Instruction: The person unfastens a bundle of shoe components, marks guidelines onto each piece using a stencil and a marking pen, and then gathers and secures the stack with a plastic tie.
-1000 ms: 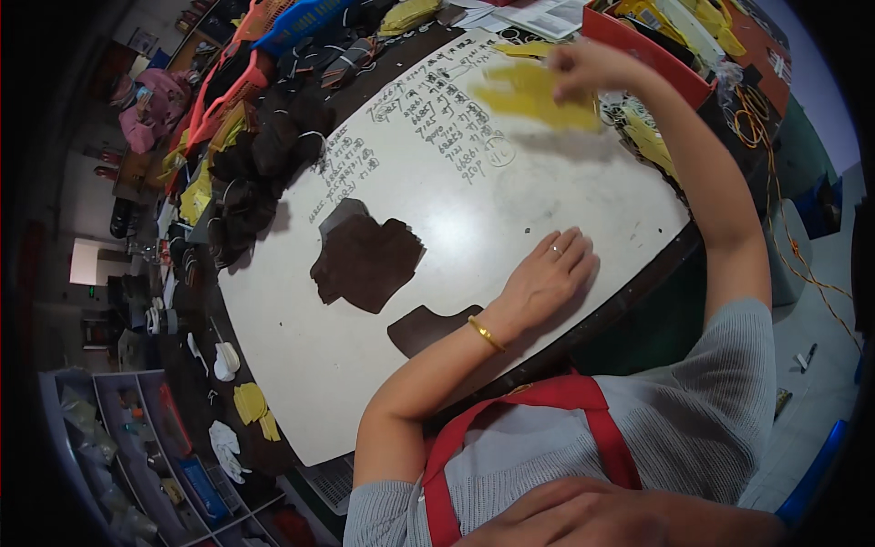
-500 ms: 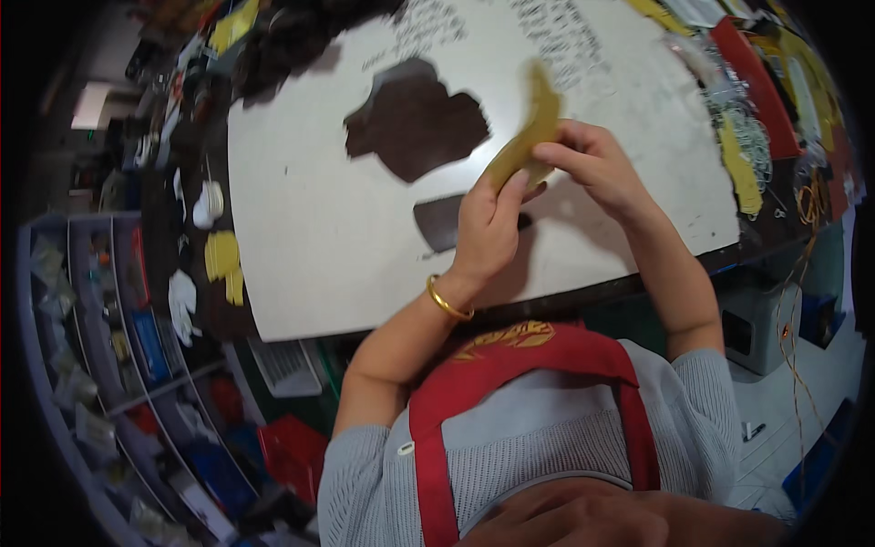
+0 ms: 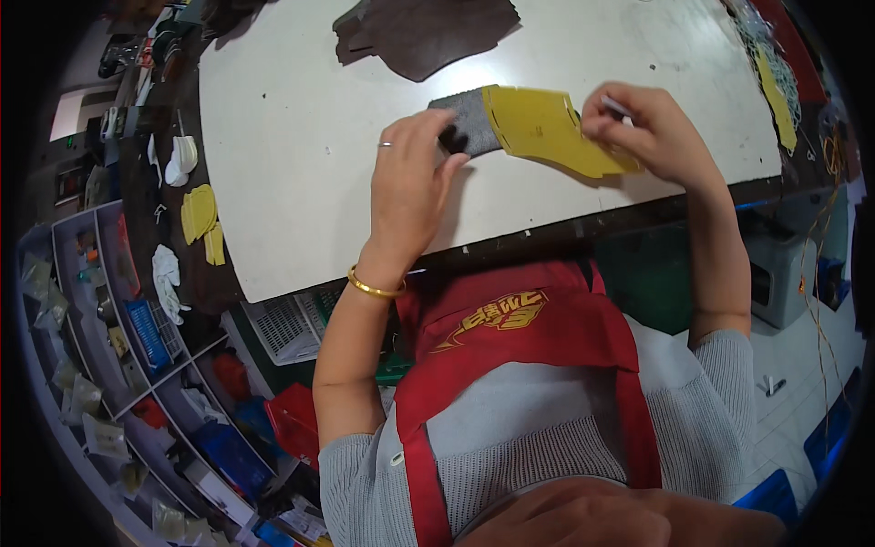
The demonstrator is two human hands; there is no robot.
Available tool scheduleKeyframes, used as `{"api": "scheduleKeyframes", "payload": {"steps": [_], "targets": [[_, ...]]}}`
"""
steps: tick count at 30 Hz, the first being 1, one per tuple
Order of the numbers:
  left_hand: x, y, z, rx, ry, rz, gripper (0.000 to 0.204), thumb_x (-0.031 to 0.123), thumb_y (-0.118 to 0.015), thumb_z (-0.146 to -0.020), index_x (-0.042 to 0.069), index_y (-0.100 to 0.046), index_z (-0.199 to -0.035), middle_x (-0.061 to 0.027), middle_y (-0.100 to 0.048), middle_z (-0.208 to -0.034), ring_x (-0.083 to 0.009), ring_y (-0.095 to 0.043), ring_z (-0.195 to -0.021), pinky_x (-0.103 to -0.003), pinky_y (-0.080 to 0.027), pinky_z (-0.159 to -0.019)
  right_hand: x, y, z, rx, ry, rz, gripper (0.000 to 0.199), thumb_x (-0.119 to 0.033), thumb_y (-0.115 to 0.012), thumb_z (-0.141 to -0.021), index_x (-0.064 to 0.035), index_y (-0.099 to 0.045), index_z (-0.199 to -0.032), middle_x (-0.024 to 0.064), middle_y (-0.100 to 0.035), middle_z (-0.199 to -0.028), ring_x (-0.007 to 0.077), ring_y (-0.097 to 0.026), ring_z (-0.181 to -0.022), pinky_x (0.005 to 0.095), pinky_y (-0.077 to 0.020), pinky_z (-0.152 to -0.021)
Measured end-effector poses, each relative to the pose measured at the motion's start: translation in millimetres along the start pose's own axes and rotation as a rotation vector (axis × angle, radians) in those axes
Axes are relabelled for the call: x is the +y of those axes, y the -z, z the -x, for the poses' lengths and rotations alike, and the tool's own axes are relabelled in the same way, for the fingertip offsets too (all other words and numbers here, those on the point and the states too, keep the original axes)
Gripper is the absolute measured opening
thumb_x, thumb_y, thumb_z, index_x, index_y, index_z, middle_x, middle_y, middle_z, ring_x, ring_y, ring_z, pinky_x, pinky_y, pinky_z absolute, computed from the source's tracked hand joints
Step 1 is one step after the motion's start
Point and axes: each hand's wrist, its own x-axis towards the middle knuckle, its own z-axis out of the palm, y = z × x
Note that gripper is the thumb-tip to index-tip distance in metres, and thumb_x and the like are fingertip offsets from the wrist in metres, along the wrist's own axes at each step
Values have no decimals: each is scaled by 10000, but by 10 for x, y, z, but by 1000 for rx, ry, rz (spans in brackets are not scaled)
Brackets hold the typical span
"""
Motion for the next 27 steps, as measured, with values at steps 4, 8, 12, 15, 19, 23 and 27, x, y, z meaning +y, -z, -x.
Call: {"api": "scheduleKeyframes", "payload": {"steps": [4,8,12,15,19,23,27], "targets": [[145,-50,180,-56,-83,-137,363,111,-808,-771,76,-694,-1114,-58,-671,-1140,-272,-613,-1050,-392,-482,-842,34,-152,-98,-23,-160,197,229,-207,-686,-907,-5,-693,-1013,74,-693,-786,108,-625,-721,268,-514,-701],[237,-84,240,-11,-82,-161,343,113,-802,-776,77,-695,-1101,-63,-676,-1102,-268,-622,-1019,-389,-486,-821,-170,-250,52,20,-266,19,409,-252,-786,-827,-38,-654,-1150,64,-682,-813,145,-642,-708,282,-505,-686],[230,-114,351,25,-94,-228,267,68,-761,-776,68,-702,-1036,-69,-681,-1027,-259,-638,-965,-377,-498,-781,-303,-566,217,98,-173,491,346,-128,-752,-825,-38,-633,-1137,-11,-649,-800,88,-593,-747,266,-482,-677],[182,-31,461,48,-109,-162,227,33,-733,-771,63,-705,-995,-70,-681,-996,-259,-645,-953,-375,-508,-776,-170,-339,247,-5,-212,170,235,-168,-763,-831,-20,-688,-998,73,-635,-724,120,-635,-733,290,-497,-665],[80,73,564,51,-153,-48,225,11,-755,-749,55,-699,-962,-71,-671,-972,-268,-651,-954,-383,-526,-793,-141,-74,112,149,-156,-73,178,-194,-656,-977,-19,-690,-980,2,-650,-778,67,-561,-729,246,-465,-668],[174,111,579,109,-95,79,267,13,-807,-714,48,-688,-950,-84,-661,-958,-286,-649,-958,-395,-535,-809,-321,-353,-335,-55,-81,-8,209,-219,-699,-948,-12,-689,-973,17,-646,-770,76,-557,-733,253,-460,-681],[269,-1,549,181,-8,63,302,19,-824,-714,28,-682,-981,-114,-657,-965,-323,-662,-929,-405,-556,-802,-363,-393,-649,-277,-72,27,248,-229,-728,-918,12,-679,-946,45,-624,-745,95,-532,-720,276,-460,-687]]}}
